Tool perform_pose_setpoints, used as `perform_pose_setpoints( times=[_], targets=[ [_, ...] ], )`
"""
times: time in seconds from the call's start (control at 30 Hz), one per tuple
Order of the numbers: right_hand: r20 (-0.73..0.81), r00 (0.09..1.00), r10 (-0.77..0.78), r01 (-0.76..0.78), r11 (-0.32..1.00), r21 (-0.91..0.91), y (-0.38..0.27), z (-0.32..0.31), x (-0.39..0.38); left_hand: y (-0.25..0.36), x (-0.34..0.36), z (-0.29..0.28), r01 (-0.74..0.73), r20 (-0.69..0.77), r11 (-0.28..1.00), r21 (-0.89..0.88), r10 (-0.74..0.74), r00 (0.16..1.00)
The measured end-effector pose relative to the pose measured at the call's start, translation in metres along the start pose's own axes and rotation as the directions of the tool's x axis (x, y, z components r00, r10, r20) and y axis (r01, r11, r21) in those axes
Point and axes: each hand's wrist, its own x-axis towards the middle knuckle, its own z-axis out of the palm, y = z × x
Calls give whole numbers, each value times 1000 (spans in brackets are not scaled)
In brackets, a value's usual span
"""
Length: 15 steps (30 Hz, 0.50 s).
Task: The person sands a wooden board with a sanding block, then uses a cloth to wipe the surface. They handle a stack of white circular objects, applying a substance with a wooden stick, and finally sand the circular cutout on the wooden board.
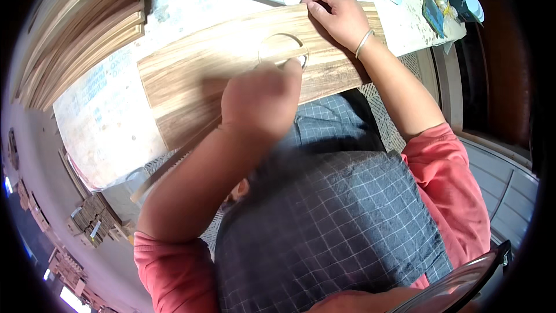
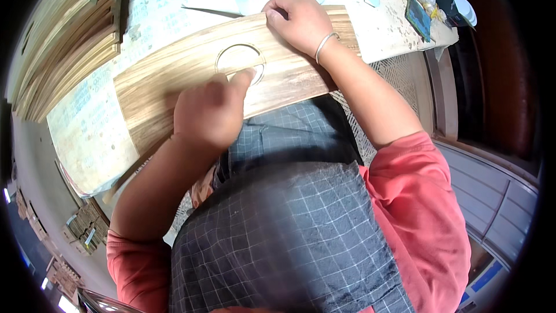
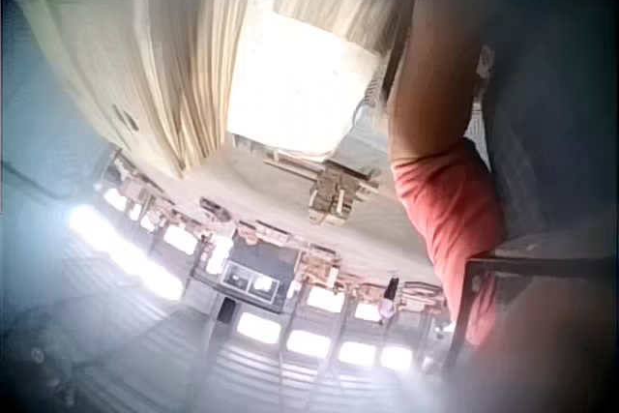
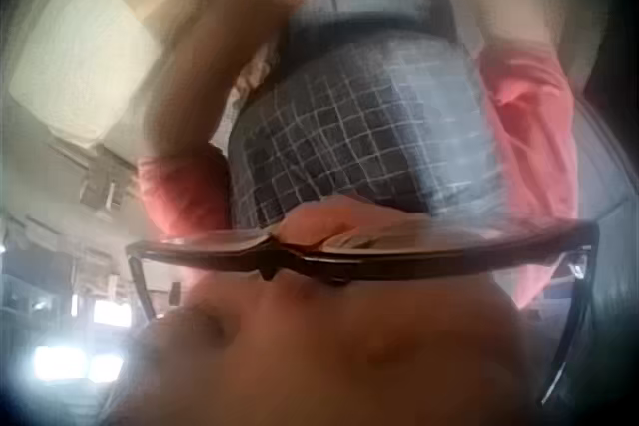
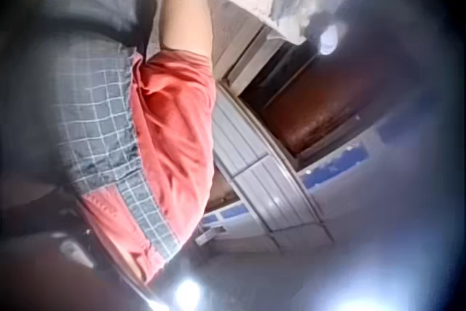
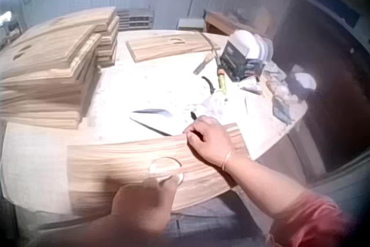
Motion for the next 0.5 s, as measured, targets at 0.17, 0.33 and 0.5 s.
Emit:
perform_pose_setpoints(
  times=[0.17, 0.33, 0.5],
  targets=[
    [19, 999, 32, -33, 999, 7, 0, 0, -4, -50, 2, -22, -406, -47, 895, 184, 420, 906],
    [-36, 999, 0, -1, 1000, -32, -3, 9, -2, -31, 24, -62, -23, 237, 995, 97, -1, 971],
    [-26, 999, 29, -30, 999, -16, -15, 2, -2, -33, 23, -49, -200, 298, 979, 21, 185, 936]
  ],
)
